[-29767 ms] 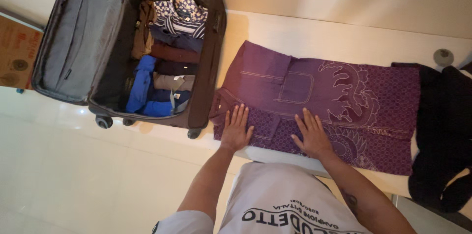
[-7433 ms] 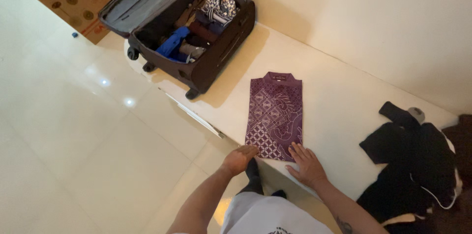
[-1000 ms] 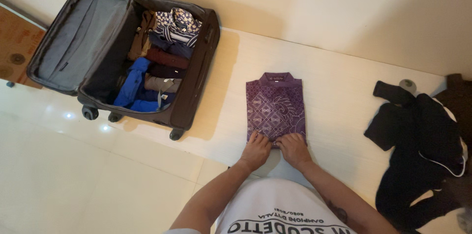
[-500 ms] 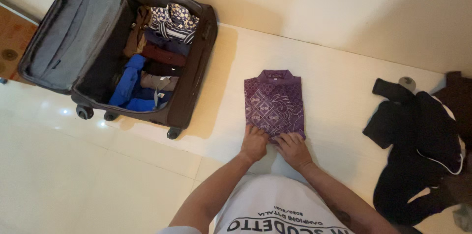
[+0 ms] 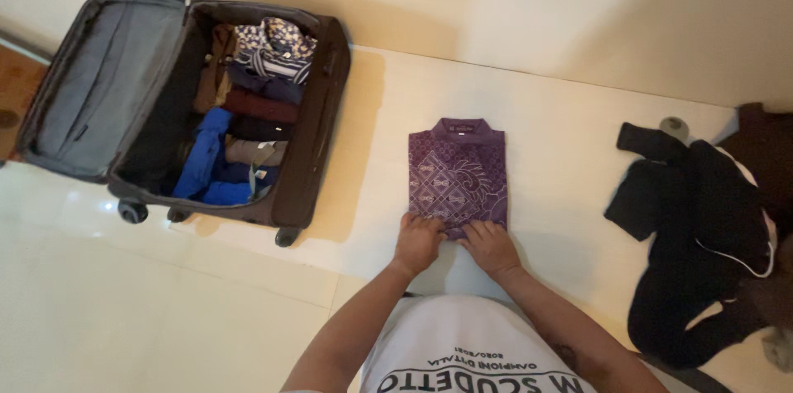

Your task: The person folds a purple patterned shirt by hand on a white surface and places it into an open suitcase already containing other clothes.

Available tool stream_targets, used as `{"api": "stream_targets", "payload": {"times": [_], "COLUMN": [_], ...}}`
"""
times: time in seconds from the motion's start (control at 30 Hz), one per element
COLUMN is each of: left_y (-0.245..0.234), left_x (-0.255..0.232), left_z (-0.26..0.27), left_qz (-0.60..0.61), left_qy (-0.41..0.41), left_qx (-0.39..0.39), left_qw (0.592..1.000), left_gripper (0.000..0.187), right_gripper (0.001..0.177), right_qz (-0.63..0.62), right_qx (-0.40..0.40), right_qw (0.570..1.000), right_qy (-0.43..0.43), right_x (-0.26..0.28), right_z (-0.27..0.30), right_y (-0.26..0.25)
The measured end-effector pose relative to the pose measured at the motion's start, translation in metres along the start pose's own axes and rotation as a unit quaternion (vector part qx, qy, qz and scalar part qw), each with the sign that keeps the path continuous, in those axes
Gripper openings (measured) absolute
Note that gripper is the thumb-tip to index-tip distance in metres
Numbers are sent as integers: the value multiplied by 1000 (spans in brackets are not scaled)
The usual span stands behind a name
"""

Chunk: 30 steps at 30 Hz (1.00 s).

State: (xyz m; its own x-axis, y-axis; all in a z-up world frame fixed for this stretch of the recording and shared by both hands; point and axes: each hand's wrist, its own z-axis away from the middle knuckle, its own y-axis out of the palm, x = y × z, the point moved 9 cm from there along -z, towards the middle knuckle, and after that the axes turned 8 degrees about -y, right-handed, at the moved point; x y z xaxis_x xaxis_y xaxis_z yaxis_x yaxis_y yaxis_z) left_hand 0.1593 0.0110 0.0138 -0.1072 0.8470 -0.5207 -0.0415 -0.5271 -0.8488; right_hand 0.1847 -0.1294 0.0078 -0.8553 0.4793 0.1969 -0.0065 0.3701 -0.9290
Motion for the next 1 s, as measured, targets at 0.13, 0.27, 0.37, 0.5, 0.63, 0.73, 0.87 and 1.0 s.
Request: {"api": "stream_targets", "payload": {"times": [0.13,0.27,0.37,0.5,0.63,0.73,0.87,1.0], "left_y": [-4,3,6,2,1,3,4,10], "left_x": [6,15,17,18,23,25,26,31], "left_z": [0,-2,-5,-9,-16,-19,-22,-31], "left_qz": [-43,-45,-60,-76,-95,-109,-113,-116], "left_qy": [39,47,58,70,56,52,68,78], "left_qx": [-47,-37,-55,-93,-81,-62,-74,-35], "left_qw": [997,997,995,990,991,991,988,989], "left_gripper": [20,24,24,23,27,28,29,33], "right_gripper": [37,38,33,30,33,32,32,21], "right_qz": [24,42,34,49,50,63,66,52], "right_qx": [10,-23,30,2,-40,-43,-31,-77], "right_qw": [1000,999,998,998,995,990,987,983], "right_qy": [18,13,37,39,77,121,144,158], "right_x": [-3,-5,-15,-23,-30,-37,-39,-39], "right_z": [-4,-8,-9,-12,-14,-11,-7,3], "right_y": [-7,-14,-4,-13,-22,-26,-24,-33]}}
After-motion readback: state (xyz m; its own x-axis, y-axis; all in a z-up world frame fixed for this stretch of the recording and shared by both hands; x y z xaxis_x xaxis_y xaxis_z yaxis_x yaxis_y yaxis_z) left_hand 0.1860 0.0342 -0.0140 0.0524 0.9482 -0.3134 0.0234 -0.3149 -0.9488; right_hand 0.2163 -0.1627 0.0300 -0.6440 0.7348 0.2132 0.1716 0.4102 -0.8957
